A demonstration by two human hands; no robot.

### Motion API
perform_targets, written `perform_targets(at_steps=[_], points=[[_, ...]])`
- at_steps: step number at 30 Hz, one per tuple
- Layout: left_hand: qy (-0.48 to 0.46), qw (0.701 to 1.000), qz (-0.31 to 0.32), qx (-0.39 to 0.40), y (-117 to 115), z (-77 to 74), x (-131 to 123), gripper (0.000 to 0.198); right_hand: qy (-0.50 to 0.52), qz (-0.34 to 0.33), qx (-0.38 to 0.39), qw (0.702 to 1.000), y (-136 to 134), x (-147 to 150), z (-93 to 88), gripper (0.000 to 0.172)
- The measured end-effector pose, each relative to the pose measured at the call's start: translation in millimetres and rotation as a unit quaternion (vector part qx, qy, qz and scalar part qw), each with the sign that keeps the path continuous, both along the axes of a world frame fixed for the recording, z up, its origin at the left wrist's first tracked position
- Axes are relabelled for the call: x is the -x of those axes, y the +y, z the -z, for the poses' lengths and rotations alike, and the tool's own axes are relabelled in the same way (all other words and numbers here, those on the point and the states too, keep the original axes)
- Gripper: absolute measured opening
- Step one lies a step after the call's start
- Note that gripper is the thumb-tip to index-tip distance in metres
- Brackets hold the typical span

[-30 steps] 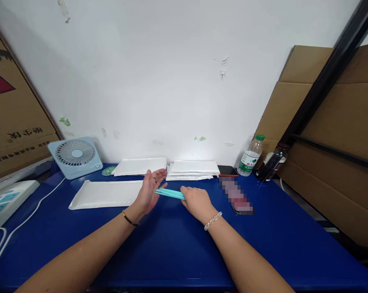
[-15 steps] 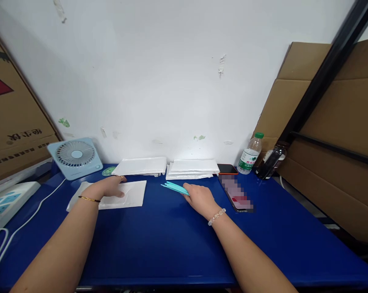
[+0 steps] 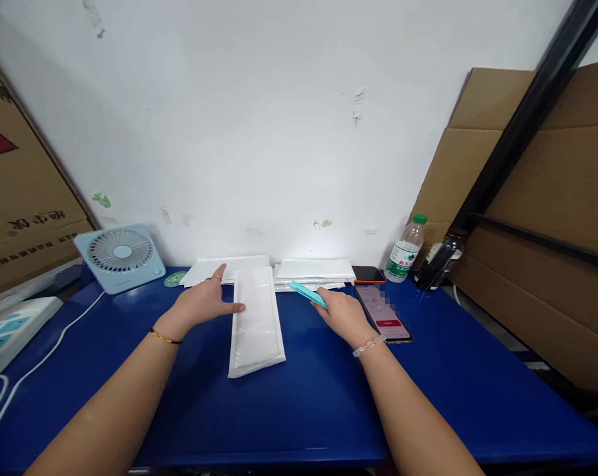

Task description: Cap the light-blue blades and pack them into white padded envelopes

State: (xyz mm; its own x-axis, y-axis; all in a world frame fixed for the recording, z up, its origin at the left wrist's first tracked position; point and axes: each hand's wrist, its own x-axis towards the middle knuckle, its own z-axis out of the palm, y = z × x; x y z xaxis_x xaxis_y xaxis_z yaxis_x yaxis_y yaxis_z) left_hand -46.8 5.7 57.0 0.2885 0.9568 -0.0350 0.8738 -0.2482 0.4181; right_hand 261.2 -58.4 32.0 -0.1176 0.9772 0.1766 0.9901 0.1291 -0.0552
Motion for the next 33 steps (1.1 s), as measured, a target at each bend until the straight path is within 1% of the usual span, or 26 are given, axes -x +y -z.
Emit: perform_targets(at_steps=[1, 2, 3, 4, 5, 6, 7, 8, 11, 12, 13, 14, 16, 18, 19, 20, 22, 24, 26, 28, 30, 31, 33], points=[[0.024, 0.997, 0.063, -0.023, -1.8, -2.0, -0.6, 0.115, -0.002, -0.002, 0.003, 1.0, -0.1, -0.1, -0.3, 0.022], [0.043, 0.988, 0.144, -0.026, -3.5, -2.8, -2.2, 0.114, -0.003, -0.006, 0.006, 1.0, -0.1, 0.0, -0.1, 0.022], [0.061, 0.972, 0.228, -0.012, -5.2, -2.2, -5.0, 0.112, -0.004, -0.009, 0.01, 1.0, 0.0, 0.2, 0.3, 0.023], [0.084, 0.95, 0.299, 0.015, -7.0, -0.2, -9.1, 0.109, -0.004, -0.013, 0.013, 1.0, 0.2, 0.4, 1.1, 0.023], [0.111, 0.932, 0.343, 0.041, -9.0, 2.9, -14.2, 0.108, -0.005, -0.015, 0.015, 1.0, 0.5, 0.4, 2.0, 0.023], [0.135, 0.921, 0.362, 0.056, -11.4, 6.6, -20.0, 0.107, -0.005, -0.016, 0.016, 1.0, 0.8, 0.2, 2.9, 0.024], [0.153, 0.917, 0.363, 0.056, -14.3, 10.3, -26.0, 0.107, -0.005, -0.016, 0.015, 1.0, 1.1, -0.2, 3.7, 0.023], [0.168, 0.922, 0.346, 0.042, -17.7, 13.6, -31.9, 0.108, -0.004, -0.015, 0.014, 1.0, 1.3, -0.6, 4.2, 0.023], [0.195, 0.943, 0.27, -0.011, -28.6, 19.5, -46.5, 0.111, 0.003, -0.014, 0.007, 1.0, 1.5, -1.9, 4.0, 0.023], [0.193, 0.946, 0.258, -0.024, -31.5, 20.3, -50.1, 0.11, 0.005, -0.014, 0.006, 1.0, 1.5, -2.2, 3.5, 0.023], [0.184, 0.947, 0.261, -0.038, -33.6, 20.9, -53.1, 0.109, 0.006, -0.014, 0.005, 1.0, 1.3, -2.4, 3.0, 0.023], [0.168, 0.944, 0.279, -0.054, -34.6, 21.3, -55.5, 0.108, 0.007, -0.014, 0.006, 1.0, 1.2, -2.4, 2.5, 0.023], [0.135, 0.925, 0.346, -0.08, -33.7, 22.5, -59.1, 0.107, 0.012, -0.017, 0.006, 1.0, 0.8, -2.3, 1.8, 0.023], [0.116, 0.901, 0.411, -0.078, -31.1, 24.5, -62.0, 0.109, 0.019, -0.02, 0.004, 1.0, 0.5, -2.5, 1.3, 0.023], [0.112, 0.893, 0.43, -0.068, -30.4, 25.8, -63.7, 0.109, 0.022, -0.021, 0.003, 1.0, 0.4, -2.7, 1.1, 0.023], [0.11, 0.891, 0.436, -0.059, -30.3, 27.2, -65.5, 0.106, 0.023, -0.021, 0.001, 1.0, 0.2, -3.1, 0.9, 0.023], [0.106, 0.9, 0.418, -0.066, -32.1, 30.4, -69.4, 0.097, 0.021, -0.023, -0.002, 0.999, 0.0, -4.3, 0.5, 0.023], [0.103, 0.921, 0.362, -0.1, -34.6, 34.1, -72.2, 0.088, 0.016, -0.029, -0.006, 0.999, -0.3, -6.0, 0.3, 0.022], [0.108, 0.943, 0.288, -0.126, -34.7, 38.2, -72.0, 0.091, 0.009, -0.034, -0.007, 0.999, -0.5, -7.4, 0.6, 0.022], [0.115, 0.956, 0.24, -0.122, -31.4, 41.7, -68.2, 0.103, 0.002, -0.043, -0.004, 0.999, -0.4, -7.6, 1.6, 0.022], [0.114, 0.96, 0.237, -0.098, -26.7, 43.6, -63.0, 0.113, -0.004, -0.057, 0.005, 0.998, 0.0, -6.3, 3.4, 0.021], [0.109, 0.96, 0.242, -0.088, -24.6, 43.7, -60.8, 0.114, -0.01, -0.067, 0.012, 0.998, 0.4, -5.3, 4.5, 0.02], [0.095, 0.962, 0.241, -0.085, -22.2, 42.6, -58.4, 0.105, -0.031, -0.087, 0.023, 0.995, 1.6, -3.6, 6.7, 0.017]])
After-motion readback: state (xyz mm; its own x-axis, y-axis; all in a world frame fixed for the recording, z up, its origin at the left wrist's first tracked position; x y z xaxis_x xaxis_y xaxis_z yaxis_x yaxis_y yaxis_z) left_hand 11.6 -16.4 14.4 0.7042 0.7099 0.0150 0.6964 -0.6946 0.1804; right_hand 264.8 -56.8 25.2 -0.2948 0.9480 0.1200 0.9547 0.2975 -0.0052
